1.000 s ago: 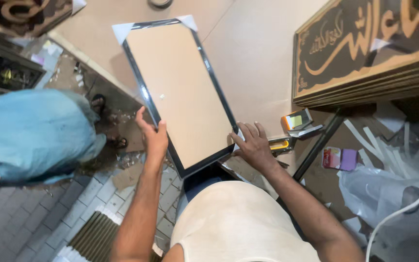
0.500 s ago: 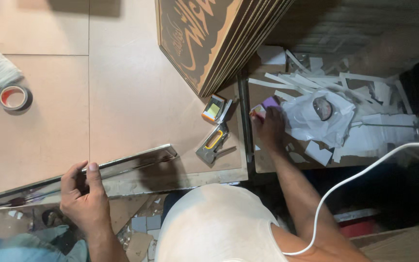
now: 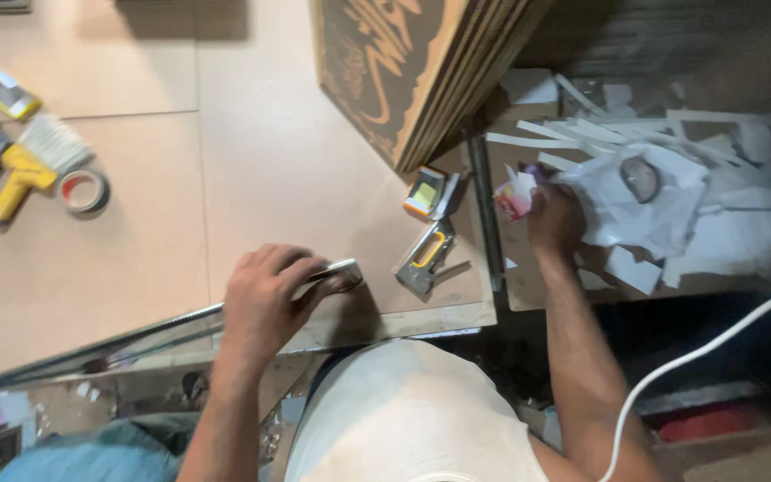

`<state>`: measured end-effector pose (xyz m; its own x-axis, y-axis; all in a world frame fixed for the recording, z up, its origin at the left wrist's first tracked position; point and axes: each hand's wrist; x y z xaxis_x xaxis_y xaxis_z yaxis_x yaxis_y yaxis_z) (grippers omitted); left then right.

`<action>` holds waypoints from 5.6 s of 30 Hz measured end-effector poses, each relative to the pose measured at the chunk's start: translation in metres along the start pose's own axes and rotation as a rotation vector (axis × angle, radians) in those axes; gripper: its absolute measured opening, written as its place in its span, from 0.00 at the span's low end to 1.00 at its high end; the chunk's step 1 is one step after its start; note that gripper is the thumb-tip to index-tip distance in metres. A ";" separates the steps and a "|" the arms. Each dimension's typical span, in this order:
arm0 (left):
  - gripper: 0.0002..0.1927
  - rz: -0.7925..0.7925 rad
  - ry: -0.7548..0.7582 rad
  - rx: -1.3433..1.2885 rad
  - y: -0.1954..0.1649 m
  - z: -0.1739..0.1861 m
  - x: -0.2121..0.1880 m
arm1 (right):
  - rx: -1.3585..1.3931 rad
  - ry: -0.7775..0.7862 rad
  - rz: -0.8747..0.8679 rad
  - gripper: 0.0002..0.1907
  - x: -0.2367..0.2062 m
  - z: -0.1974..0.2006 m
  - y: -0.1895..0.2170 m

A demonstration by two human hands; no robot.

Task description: The person places white paper corner protectors onto the corners of framed calligraphy panels on the work table, pressing each protector into place by hand, then stacks the finished frames with a coworker and reaches for new corner pieces from a box to repeat the process on the next frame.

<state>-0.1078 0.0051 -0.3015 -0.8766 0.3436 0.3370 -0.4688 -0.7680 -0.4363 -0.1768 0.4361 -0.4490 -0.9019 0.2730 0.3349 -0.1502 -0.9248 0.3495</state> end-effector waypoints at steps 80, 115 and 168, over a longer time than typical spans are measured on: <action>0.15 0.253 -0.120 0.064 0.121 -0.134 -0.148 | 0.064 0.899 0.510 0.25 -0.154 -0.078 0.252; 0.18 0.718 -0.377 0.188 0.079 -0.048 -0.196 | -0.040 -0.270 0.605 0.24 0.117 0.139 0.281; 0.17 -0.017 -0.381 0.724 -0.071 0.135 0.038 | -0.089 0.400 0.257 0.12 0.035 -0.013 -0.041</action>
<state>-0.0935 -0.0005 -0.1452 -0.7118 0.2513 0.6559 -0.1806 -0.9679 0.1748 -0.2075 0.4803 -0.4625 -0.9967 -0.0751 0.0316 0.0802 -0.9727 0.2178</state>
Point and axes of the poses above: each hand's wrist, its own x-axis towards the middle knuckle, its own z-axis out of the back of the hand, y = z × x, and after that the axes turned 1 degree about z, right-handed
